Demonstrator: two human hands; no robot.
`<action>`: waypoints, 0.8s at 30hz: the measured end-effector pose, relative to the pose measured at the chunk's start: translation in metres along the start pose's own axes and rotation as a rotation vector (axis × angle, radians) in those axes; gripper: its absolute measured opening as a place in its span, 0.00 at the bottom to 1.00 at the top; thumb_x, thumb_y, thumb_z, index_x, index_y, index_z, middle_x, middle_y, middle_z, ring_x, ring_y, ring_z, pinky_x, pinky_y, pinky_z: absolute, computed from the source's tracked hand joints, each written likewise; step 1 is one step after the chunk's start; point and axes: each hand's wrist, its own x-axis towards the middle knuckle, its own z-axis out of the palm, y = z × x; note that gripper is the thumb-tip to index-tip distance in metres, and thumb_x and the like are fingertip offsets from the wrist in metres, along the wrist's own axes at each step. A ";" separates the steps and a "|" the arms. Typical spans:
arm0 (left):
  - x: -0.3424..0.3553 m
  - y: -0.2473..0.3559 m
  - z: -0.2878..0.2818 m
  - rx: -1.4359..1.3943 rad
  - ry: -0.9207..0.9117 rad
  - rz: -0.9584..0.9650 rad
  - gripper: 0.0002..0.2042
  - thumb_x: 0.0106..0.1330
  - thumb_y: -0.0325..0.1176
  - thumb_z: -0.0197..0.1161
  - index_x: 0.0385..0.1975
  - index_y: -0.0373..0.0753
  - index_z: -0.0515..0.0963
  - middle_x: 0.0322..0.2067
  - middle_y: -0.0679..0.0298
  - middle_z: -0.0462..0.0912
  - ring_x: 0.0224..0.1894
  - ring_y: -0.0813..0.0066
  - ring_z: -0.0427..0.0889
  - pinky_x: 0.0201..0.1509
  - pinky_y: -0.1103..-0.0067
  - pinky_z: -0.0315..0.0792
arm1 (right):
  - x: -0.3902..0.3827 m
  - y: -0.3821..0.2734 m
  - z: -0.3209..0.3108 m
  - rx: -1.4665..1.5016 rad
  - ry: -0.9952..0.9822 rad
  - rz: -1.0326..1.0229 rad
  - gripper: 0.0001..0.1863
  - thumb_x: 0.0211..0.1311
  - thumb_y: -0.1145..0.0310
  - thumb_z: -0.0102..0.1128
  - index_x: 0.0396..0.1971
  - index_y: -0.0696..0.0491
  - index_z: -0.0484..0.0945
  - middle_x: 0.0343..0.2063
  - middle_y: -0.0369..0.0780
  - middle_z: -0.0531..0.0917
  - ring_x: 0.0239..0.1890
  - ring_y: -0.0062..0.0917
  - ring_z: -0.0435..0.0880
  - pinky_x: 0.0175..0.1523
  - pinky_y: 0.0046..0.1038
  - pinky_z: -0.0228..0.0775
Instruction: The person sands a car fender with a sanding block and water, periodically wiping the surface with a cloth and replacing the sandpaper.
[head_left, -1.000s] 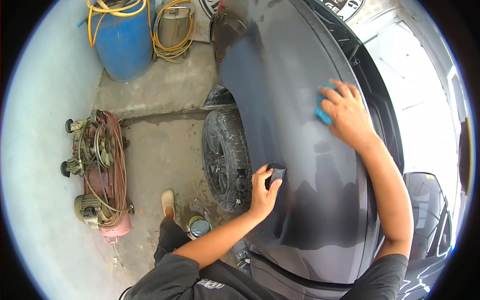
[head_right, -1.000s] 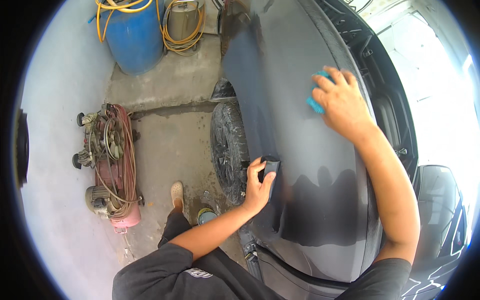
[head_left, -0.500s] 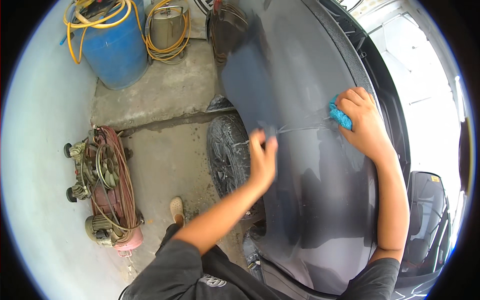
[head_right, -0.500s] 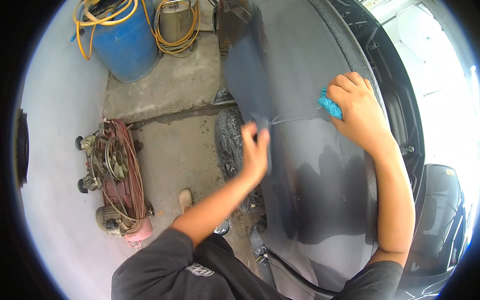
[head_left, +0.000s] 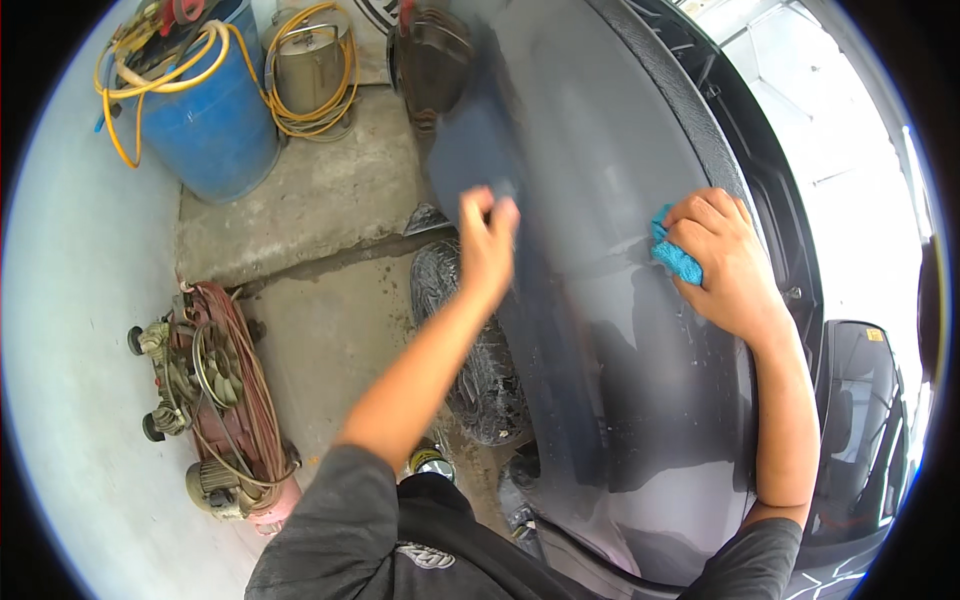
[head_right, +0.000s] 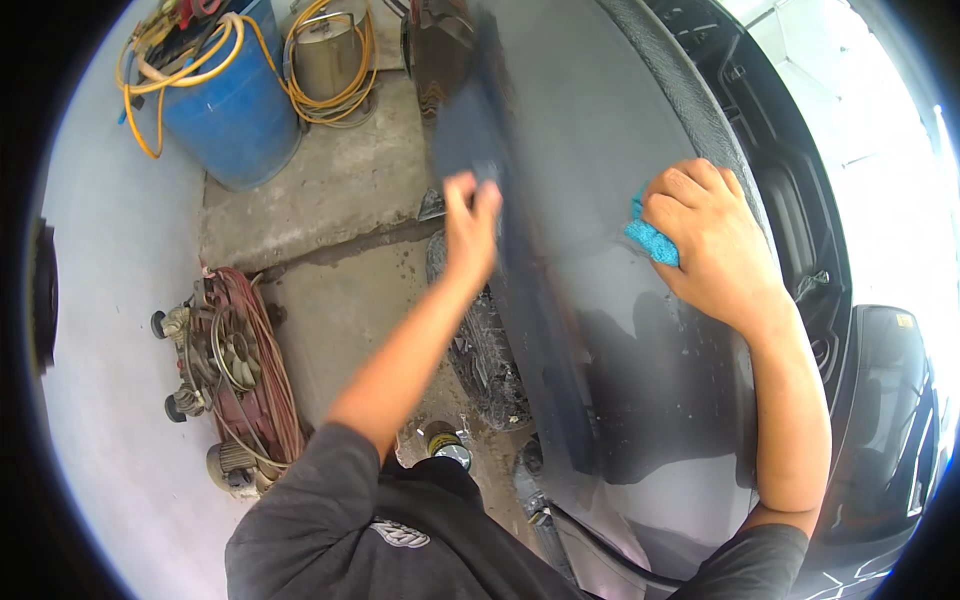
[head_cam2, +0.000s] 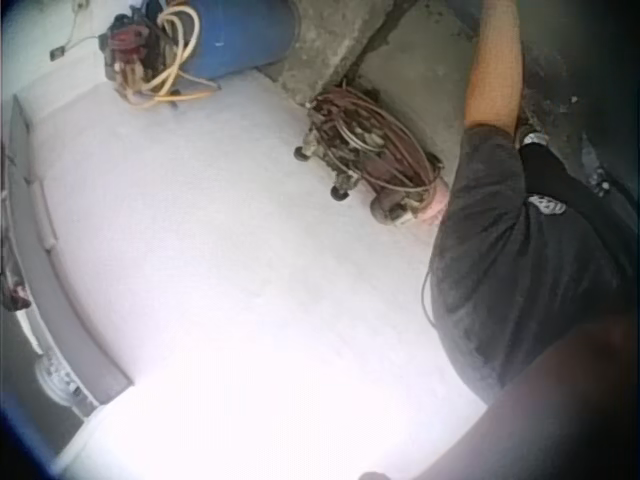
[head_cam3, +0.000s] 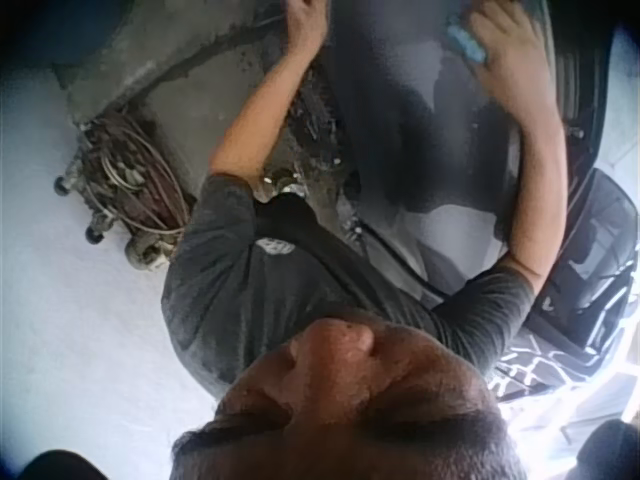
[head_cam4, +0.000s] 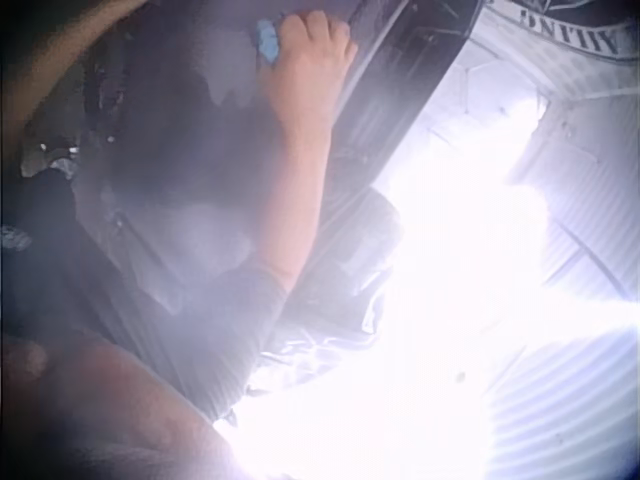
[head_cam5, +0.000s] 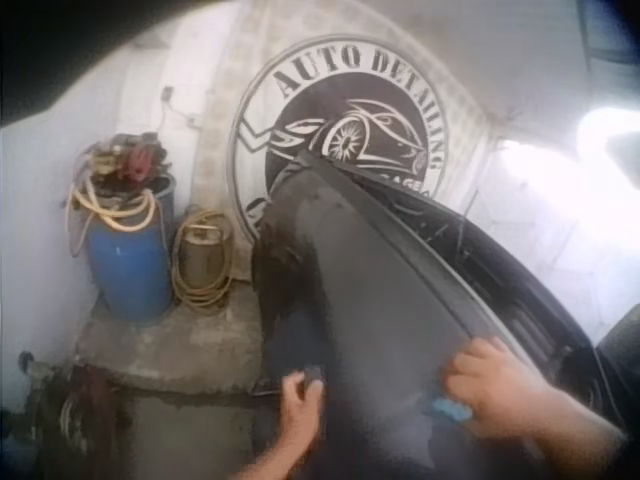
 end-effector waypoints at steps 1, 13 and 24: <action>0.048 0.003 -0.007 0.003 0.032 0.033 0.21 0.79 0.43 0.60 0.59 0.31 0.69 0.50 0.52 0.80 0.51 0.64 0.79 0.58 0.68 0.74 | 0.002 -0.002 -0.005 0.011 -0.016 0.004 0.12 0.49 0.77 0.70 0.35 0.53 0.80 0.43 0.37 0.82 0.55 0.37 0.79 0.60 0.40 0.70; -0.003 -0.029 -0.005 0.040 0.018 -0.015 0.29 0.78 0.44 0.62 0.68 0.30 0.64 0.60 0.47 0.75 0.61 0.56 0.75 0.66 0.63 0.71 | 0.002 0.004 -0.003 0.000 -0.011 0.004 0.14 0.45 0.77 0.73 0.33 0.51 0.80 0.44 0.35 0.84 0.57 0.35 0.79 0.61 0.39 0.70; -0.105 -0.035 0.005 0.075 -0.136 0.178 0.25 0.80 0.41 0.57 0.68 0.34 0.61 0.70 0.41 0.65 0.71 0.54 0.69 0.74 0.59 0.64 | 0.001 0.008 0.000 -0.004 -0.051 0.029 0.16 0.41 0.78 0.74 0.33 0.51 0.80 0.46 0.36 0.84 0.58 0.36 0.78 0.62 0.39 0.70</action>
